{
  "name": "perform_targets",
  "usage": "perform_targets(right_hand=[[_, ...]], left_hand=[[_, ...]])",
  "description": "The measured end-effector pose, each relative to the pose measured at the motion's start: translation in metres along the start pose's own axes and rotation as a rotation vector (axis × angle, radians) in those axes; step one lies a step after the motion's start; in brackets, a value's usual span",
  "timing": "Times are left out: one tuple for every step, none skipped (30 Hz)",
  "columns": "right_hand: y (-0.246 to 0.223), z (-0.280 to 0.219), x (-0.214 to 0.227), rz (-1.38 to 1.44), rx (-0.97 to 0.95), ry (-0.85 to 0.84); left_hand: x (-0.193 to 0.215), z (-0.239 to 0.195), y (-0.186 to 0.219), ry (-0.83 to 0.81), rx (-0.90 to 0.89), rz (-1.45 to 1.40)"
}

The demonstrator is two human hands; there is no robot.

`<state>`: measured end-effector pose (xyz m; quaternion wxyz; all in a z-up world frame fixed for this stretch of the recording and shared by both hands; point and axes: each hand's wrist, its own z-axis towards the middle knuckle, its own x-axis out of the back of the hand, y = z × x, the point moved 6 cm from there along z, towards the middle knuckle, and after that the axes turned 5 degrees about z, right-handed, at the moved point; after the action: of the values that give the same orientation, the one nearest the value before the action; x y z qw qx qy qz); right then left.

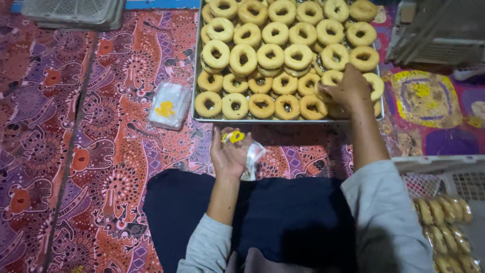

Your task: The person sits on a patterned mat and repeatedly picks donuts from a metal tray, places them into small clear plastic bags, and sets the packaged donuts into a white plastic crate. The person handles donuts with and without sesame seeds.

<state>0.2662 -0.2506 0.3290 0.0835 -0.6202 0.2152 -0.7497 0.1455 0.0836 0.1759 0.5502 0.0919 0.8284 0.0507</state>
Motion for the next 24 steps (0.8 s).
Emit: perform_targets(right_hand=[[0.01, 0.007, -0.007, 0.029, -0.13, -0.149], [0.006, 0.005, -0.003, 0.11, -0.098, -0.077], [0.0, -0.005, 0.0, 0.191, -0.067, -0.006], [-0.007, -0.019, 0.007, 0.269, -0.035, 0.066], [-0.018, -0.041, 0.004, 0.623, 0.006, 0.036], [-0.029, -0.068, 0.002, 0.973, 0.047, 0.0], [-0.037, -0.102, -0.001, 1.025, 0.063, -0.011], [-0.041, -0.133, -0.013, 1.22, -0.046, -0.102], [-0.051, -0.174, -0.023, 1.55, -0.076, -0.098], [-0.061, -0.203, -0.032, 1.648, -0.089, -0.121], [-0.071, -0.219, -0.043, 1.746, -0.103, -0.145], [-0.08, -0.231, -0.055, 1.601, -0.12, -0.162], [-0.089, -0.242, -0.067, 1.457, -0.135, -0.178], [-0.102, -0.244, -0.066, 1.093, 0.05, -0.068], [-0.114, -0.251, -0.06, 0.723, 0.22, 0.037], [-0.121, -0.252, -0.066, 0.789, 0.226, -0.021], [-0.128, -0.251, -0.071, 0.854, 0.231, -0.079], [-0.134, -0.25, -0.075, 0.92, 0.246, -0.143], [-0.139, -0.245, -0.075, 0.899, 0.279, -0.095], [-0.139, -0.248, -0.073, 0.877, 0.296, -0.05], [-0.138, -0.248, -0.072, 0.855, 0.313, -0.005], [-0.136, -0.248, -0.071, 0.854, 0.322, 0.022], [-0.134, -0.247, -0.07, 0.853, 0.331, 0.049], [-0.133, -0.245, -0.069, 0.853, 0.336, 0.073]], left_hand=[[-0.002, 0.001, -0.001, -0.019, 0.021, -0.018], [-0.003, 0.003, -0.001, -0.036, 0.042, -0.036], [-0.003, 0.005, 0.001, -0.053, 0.062, -0.055], [-0.001, 0.008, 0.001, -0.046, 0.075, -0.065], [0.0, 0.011, 0.001, -0.039, 0.088, -0.075], [0.001, 0.014, 0.0, -0.033, 0.102, -0.09], [0.001, 0.018, -0.001, -0.017, 0.081, -0.131], [0.003, 0.019, -0.002, 0.004, 0.065, -0.166], [0.005, 0.017, -0.006, 0.025, 0.049, -0.202], [0.002, 0.017, -0.007, -0.021, -0.005, -0.188], [-0.002, 0.013, -0.01, -0.066, -0.059, -0.173], [-0.005, 0.008, -0.013, -0.111, -0.113, -0.158], [-0.005, 0.002, -0.02, -0.113, -0.118, -0.128], [-0.005, -0.005, -0.028, -0.119, -0.123, -0.097], [-0.005, -0.01, -0.031, -0.125, -0.128, -0.066], [-0.006, -0.012, -0.031, -0.131, -0.134, -0.069], [-0.006, -0.015, -0.029, -0.137, -0.14, -0.072], [-0.007, -0.016, -0.024, -0.146, -0.156, -0.078], [-0.013, -0.018, -0.024, -0.22, -0.137, -0.119], [-0.016, -0.025, -0.028, -0.282, -0.109, -0.155], [-0.02, -0.033, -0.033, -0.344, -0.082, -0.19], [-0.02, -0.041, -0.051, -0.27, 0.019, -0.081], [-0.017, -0.055, -0.065, -0.192, 0.118, 0.028], [-0.018, -0.072, -0.058, -0.224, -0.034, 0.306]])
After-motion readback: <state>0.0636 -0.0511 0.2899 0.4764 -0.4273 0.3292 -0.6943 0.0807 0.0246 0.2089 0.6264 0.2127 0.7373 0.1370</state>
